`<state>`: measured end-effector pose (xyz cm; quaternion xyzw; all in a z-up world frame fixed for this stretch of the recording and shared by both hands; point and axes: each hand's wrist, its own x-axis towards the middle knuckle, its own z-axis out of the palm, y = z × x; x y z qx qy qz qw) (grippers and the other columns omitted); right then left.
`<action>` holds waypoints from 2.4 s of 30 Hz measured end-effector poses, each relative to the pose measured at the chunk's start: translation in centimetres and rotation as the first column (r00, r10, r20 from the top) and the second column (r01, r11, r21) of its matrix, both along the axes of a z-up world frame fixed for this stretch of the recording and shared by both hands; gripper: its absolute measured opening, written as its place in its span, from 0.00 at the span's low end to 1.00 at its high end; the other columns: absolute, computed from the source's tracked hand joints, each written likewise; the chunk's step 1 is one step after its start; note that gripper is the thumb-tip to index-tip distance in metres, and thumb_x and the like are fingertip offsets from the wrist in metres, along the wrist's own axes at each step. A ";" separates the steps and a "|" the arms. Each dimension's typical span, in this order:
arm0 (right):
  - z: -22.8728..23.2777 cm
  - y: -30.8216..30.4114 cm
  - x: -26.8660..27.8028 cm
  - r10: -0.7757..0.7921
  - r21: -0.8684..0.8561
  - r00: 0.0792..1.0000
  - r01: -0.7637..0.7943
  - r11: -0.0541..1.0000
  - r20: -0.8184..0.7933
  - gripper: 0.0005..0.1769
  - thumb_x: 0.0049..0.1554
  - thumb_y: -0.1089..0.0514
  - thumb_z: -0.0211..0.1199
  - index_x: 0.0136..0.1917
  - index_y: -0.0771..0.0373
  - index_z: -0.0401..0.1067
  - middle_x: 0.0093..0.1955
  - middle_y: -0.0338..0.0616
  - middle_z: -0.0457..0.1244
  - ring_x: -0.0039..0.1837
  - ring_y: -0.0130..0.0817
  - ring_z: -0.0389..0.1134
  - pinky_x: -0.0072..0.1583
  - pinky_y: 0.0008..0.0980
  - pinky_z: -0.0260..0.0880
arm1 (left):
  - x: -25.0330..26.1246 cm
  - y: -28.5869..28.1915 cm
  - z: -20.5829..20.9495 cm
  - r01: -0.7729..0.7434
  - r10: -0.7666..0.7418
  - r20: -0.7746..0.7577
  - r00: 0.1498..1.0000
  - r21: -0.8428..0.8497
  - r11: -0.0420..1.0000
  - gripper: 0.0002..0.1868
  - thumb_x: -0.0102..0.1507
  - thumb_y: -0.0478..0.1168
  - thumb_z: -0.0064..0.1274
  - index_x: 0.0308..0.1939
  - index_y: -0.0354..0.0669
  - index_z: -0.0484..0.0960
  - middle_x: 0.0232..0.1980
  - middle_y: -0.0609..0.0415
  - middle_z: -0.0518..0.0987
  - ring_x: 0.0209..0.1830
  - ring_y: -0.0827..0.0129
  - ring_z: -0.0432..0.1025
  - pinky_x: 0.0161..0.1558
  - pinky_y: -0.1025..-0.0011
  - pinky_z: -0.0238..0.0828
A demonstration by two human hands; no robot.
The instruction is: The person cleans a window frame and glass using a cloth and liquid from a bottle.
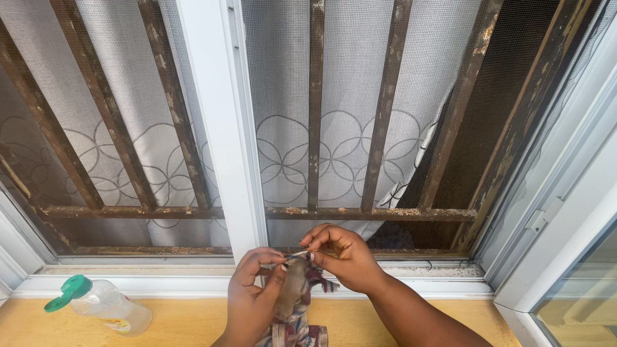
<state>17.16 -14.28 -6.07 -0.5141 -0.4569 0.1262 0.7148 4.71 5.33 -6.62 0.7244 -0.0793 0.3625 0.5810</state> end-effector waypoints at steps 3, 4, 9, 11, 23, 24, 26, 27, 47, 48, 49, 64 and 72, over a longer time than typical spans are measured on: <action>0.5 0.4 -0.2 0.026 0.003 0.999 -0.026 1.000 -0.035 0.09 0.63 0.74 0.57 0.53 0.64 0.67 0.60 0.50 0.65 0.60 0.32 0.66 0.61 0.32 0.67 | -0.5 -0.1 1.2 -0.075 0.067 0.097 0.993 0.078 0.994 0.06 0.59 0.33 0.61 0.40 0.40 0.84 0.44 0.52 0.84 0.48 0.66 0.78 0.52 0.71 0.72; 0.9 0.5 -0.5 -0.068 -0.016 0.995 0.070 0.997 0.079 0.09 0.63 0.73 0.57 0.54 0.64 0.66 0.60 0.49 0.64 0.62 0.31 0.66 0.62 0.32 0.67 | -0.6 -0.2 1.4 -0.092 0.084 0.087 0.993 0.093 0.991 0.06 0.59 0.33 0.62 0.40 0.41 0.85 0.43 0.52 0.84 0.47 0.66 0.78 0.52 0.70 0.72; 2.0 0.6 -2.8 -0.052 0.011 0.910 0.052 0.999 0.411 0.12 0.64 0.65 0.58 0.61 0.66 0.65 0.64 0.46 0.62 0.69 0.31 0.63 0.70 0.32 0.63 | -0.9 -0.4 1.9 -0.105 0.080 0.165 0.983 0.149 0.983 0.05 0.58 0.34 0.63 0.38 0.41 0.85 0.42 0.53 0.85 0.43 0.69 0.78 0.48 0.72 0.73; 1.2 1.1 -3.4 0.014 -0.107 0.982 0.006 0.994 0.188 0.12 0.64 0.63 0.60 0.61 0.65 0.67 0.58 0.44 0.64 0.60 0.27 0.64 0.61 0.28 0.65 | -0.8 -0.2 1.4 -0.043 0.036 0.090 0.995 0.075 0.996 0.05 0.59 0.34 0.63 0.39 0.40 0.86 0.41 0.53 0.85 0.37 0.72 0.77 0.41 0.74 0.73; 2.3 4.9 -0.6 -0.201 0.015 0.979 0.201 0.979 -0.021 0.05 0.65 0.63 0.62 0.50 0.68 0.72 0.48 0.40 0.64 0.49 0.24 0.61 0.52 0.25 0.64 | 2.6 0.6 -1.6 0.341 -0.505 -0.042 0.862 -0.689 0.640 0.13 0.69 0.43 0.52 0.49 0.36 0.78 0.37 0.55 0.79 0.32 0.74 0.71 0.33 0.75 0.70; 3.2 5.3 -0.2 -0.262 0.018 0.960 0.265 0.964 -0.099 0.05 0.65 0.63 0.62 0.50 0.68 0.73 0.47 0.42 0.64 0.49 0.24 0.61 0.52 0.26 0.64 | 2.7 0.3 -1.7 0.320 -0.535 -0.076 0.841 -0.728 0.606 0.14 0.69 0.45 0.51 0.49 0.36 0.78 0.38 0.56 0.80 0.35 0.74 0.72 0.37 0.74 0.72; 5.6 6.5 0.4 -0.211 0.127 0.963 0.234 0.964 -0.168 0.06 0.63 0.62 0.61 0.50 0.68 0.73 0.52 0.39 0.67 0.52 0.24 0.66 0.56 0.25 0.68 | 2.9 -0.4 -1.9 0.289 -0.554 -0.094 0.827 -0.774 0.563 0.16 0.68 0.46 0.48 0.49 0.37 0.79 0.41 0.56 0.82 0.39 0.75 0.74 0.43 0.74 0.74; 6.9 7.1 0.7 -0.183 0.183 0.963 0.219 0.958 -0.197 0.07 0.62 0.62 0.60 0.50 0.68 0.73 0.54 0.38 0.68 0.54 0.23 0.68 0.57 0.24 0.69 | 2.9 -0.7 -2.2 0.282 -0.542 -0.082 0.836 -0.784 0.553 0.16 0.67 0.45 0.47 0.49 0.36 0.79 0.42 0.56 0.83 0.41 0.75 0.75 0.46 0.75 0.74; 4.8 11.8 2.8 -0.360 -0.079 0.933 0.361 0.929 0.026 0.05 0.57 0.66 0.67 0.45 0.66 0.71 0.41 0.38 0.68 0.41 0.20 0.67 0.43 0.23 0.69 | 7.0 0.3 -13.3 0.406 -0.570 -0.064 0.819 -0.638 0.655 0.11 0.65 0.29 0.52 0.51 0.30 0.74 0.43 0.51 0.80 0.41 0.74 0.73 0.46 0.74 0.72; 4.7 11.9 2.8 -0.371 -0.053 0.928 0.372 0.927 0.026 0.06 0.56 0.66 0.67 0.44 0.66 0.70 0.40 0.37 0.68 0.41 0.19 0.67 0.43 0.22 0.69 | 7.2 0.4 -13.5 0.410 -0.572 -0.059 0.818 -0.637 0.653 0.11 0.65 0.29 0.52 0.51 0.30 0.75 0.43 0.52 0.80 0.42 0.74 0.73 0.46 0.74 0.72; 4.7 12.0 2.7 -0.411 -0.053 0.909 0.415 0.908 0.065 0.06 0.56 0.65 0.67 0.43 0.65 0.70 0.40 0.37 0.68 0.41 0.18 0.66 0.43 0.22 0.69 | 7.3 0.5 -13.6 0.414 -0.574 -0.055 0.817 -0.636 0.651 0.11 0.65 0.29 0.52 0.50 0.30 0.75 0.43 0.52 0.80 0.42 0.74 0.73 0.46 0.75 0.72; 6.4 13.5 1.8 -0.595 -0.030 0.766 0.619 0.785 0.243 0.07 0.55 0.61 0.69 0.40 0.65 0.73 0.35 0.35 0.67 0.38 0.17 0.63 0.41 0.23 0.65 | 6.3 1.5 -11.4 0.384 -0.567 -0.068 0.821 -0.669 0.636 0.11 0.66 0.32 0.50 0.51 0.29 0.77 0.44 0.48 0.82 0.43 0.72 0.75 0.49 0.73 0.73; 10.8 13.2 2.9 -0.684 0.185 0.573 0.689 0.700 0.451 0.07 0.53 0.61 0.72 0.40 0.65 0.75 0.41 0.41 0.66 0.46 0.30 0.68 0.50 0.29 0.67 | 4.1 1.2 -7.2 0.366 -0.519 0.033 0.854 -0.749 0.553 0.17 0.64 0.34 0.50 0.56 0.31 0.72 0.49 0.50 0.82 0.48 0.72 0.76 0.52 0.72 0.74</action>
